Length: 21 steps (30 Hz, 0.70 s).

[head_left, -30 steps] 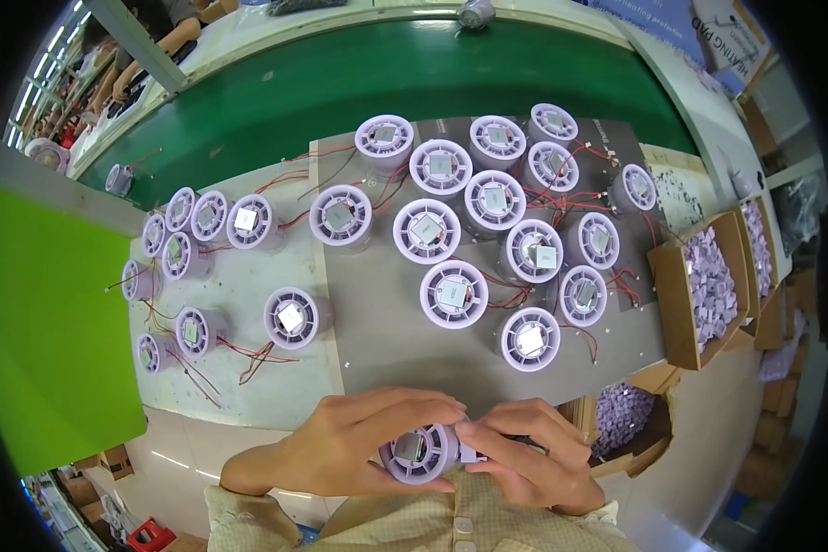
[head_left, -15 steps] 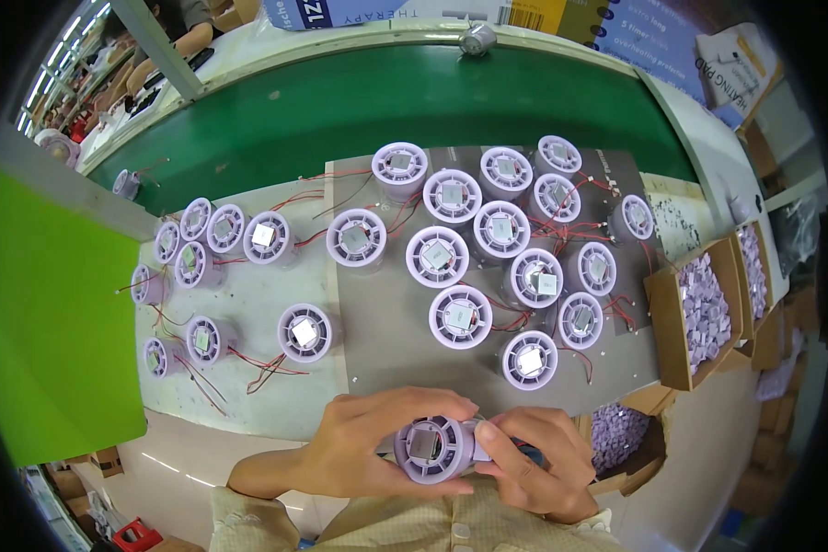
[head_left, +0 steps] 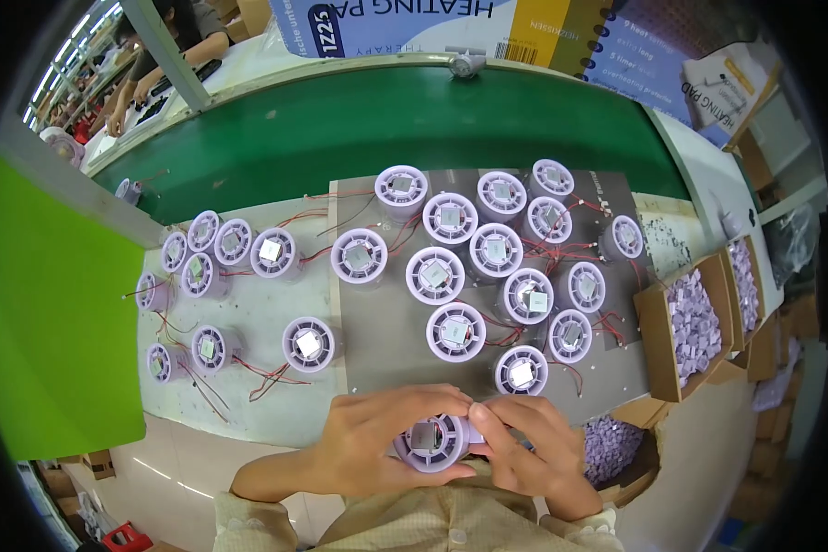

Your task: The person assembles small electronic components into plastic housings by hand, taking components from cardboard boxes and inserting them into the housings.

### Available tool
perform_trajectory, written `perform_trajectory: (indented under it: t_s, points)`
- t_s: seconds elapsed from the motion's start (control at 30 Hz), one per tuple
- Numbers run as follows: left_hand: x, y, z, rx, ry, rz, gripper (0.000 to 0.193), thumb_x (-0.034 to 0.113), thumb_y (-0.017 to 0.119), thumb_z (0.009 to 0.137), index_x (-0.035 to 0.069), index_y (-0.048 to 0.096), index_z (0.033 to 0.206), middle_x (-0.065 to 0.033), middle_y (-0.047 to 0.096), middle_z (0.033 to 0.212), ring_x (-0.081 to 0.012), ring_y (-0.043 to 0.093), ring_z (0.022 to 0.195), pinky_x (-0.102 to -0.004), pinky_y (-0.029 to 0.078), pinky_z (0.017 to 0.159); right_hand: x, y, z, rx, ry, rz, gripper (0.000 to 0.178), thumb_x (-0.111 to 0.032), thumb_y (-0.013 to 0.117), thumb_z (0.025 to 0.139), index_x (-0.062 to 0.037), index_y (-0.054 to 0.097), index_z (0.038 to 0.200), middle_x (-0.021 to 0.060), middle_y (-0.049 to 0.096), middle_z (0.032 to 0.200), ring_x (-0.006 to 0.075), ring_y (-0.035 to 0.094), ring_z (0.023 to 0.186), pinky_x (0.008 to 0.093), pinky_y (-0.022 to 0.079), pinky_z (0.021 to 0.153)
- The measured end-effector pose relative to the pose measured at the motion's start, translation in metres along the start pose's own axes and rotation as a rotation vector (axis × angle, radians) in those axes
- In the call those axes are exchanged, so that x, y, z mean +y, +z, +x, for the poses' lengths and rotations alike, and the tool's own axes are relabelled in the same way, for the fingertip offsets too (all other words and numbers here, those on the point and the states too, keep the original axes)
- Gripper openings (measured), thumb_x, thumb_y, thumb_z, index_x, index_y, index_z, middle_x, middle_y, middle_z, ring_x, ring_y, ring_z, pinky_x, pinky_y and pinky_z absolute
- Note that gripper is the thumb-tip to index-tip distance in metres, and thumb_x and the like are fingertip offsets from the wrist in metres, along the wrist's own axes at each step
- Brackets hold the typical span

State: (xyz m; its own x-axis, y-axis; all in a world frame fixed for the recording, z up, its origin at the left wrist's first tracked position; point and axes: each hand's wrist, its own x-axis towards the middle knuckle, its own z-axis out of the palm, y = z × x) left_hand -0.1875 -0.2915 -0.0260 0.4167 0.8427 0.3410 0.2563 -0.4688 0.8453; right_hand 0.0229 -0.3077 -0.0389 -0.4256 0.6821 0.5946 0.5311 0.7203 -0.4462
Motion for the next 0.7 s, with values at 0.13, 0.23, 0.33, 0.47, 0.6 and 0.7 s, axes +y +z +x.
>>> perform_trajectory:
  t_s: [0.13, 0.23, 0.33, 0.47, 0.6, 0.7]
  points:
    - [0.013, -0.006, 0.009, -0.028, 0.053, 0.218, 0.06, 0.023, 0.09, 0.066, 0.006, 0.063, 0.116, -0.0077, 0.07, 0.105, -0.0227, 0.071, 0.088, -0.0309, 0.059, 0.074, 0.011, -0.008, 0.005, -0.063, 0.004, 0.084, 0.04, -0.023, 0.073, 0.082, -0.0006, 0.068, 0.116, 0.016, 0.068, 0.107, 0.0373, 0.068, 0.098, 0.0385, 0.057, 0.076]
    - [0.033, -0.032, 0.014, 0.032, 0.011, 0.072, 0.061, 0.024, 0.091, 0.066, 0.007, 0.062, 0.116, -0.0069, 0.07, 0.103, -0.0202, 0.071, 0.086, -0.0299, 0.058, 0.073, 0.032, -0.019, 0.008, 0.05, -0.048, 0.13, 0.039, -0.022, 0.065, 0.091, 0.002, 0.063, 0.122, 0.0235, 0.065, 0.115, 0.039, 0.066, 0.103, 0.0438, 0.053, 0.088]
    - [0.051, -0.07, 0.032, 0.102, -0.094, 0.326, 0.06, 0.023, 0.092, 0.064, 0.007, 0.061, 0.114, -0.0075, 0.07, 0.099, -0.0195, 0.07, 0.081, -0.0287, 0.056, 0.069, 0.051, -0.046, 0.006, 0.217, 0.018, 0.049, 0.043, -0.016, 0.057, 0.096, 0.004, 0.054, 0.133, 0.0281, 0.064, 0.115, 0.0383, 0.064, 0.109, 0.0446, 0.048, 0.096]
    - [0.012, -0.112, 0.081, 0.23, -0.106, 0.65, 0.056, 0.018, 0.09, 0.062, 0.006, 0.058, 0.106, -0.013, 0.067, 0.094, -0.0266, 0.068, 0.081, -0.0334, 0.054, 0.072, 0.081, -0.093, -0.008, 0.382, 0.454, -0.259, 0.045, -0.007, 0.061, 0.089, 0.0029, 0.055, 0.132, 0.0196, 0.068, 0.112, 0.0324, 0.062, 0.109, 0.0419, 0.044, 0.1]
    - [-0.071, -0.176, 0.117, 0.192, -0.101, 0.645, 0.055, 0.016, 0.088, 0.061, 0.004, 0.056, 0.103, -0.0134, 0.065, 0.091, -0.0278, 0.065, 0.082, -0.0334, 0.052, 0.076, 0.123, -0.142, -0.051, 0.183, 0.576, -0.46, 0.043, -0.002, 0.065, 0.088, 0.0002, 0.058, 0.13, 0.0166, 0.065, 0.12, 0.0302, 0.06, 0.113, 0.0397, 0.041, 0.102]
    - [-0.129, -0.202, 0.135, 0.213, -0.168, 0.655, 0.057, 0.019, 0.09, 0.058, 0.003, 0.057, 0.103, -0.013, 0.065, 0.09, -0.0241, 0.064, 0.081, -0.0322, 0.051, 0.075, 0.152, -0.168, -0.091, 0.029, 0.651, -0.67, 0.046, -0.002, 0.072, 0.08, -0.0006, 0.061, 0.125, 0.018, 0.064, 0.121, 0.0336, 0.06, 0.114, 0.0397, 0.043, 0.101]
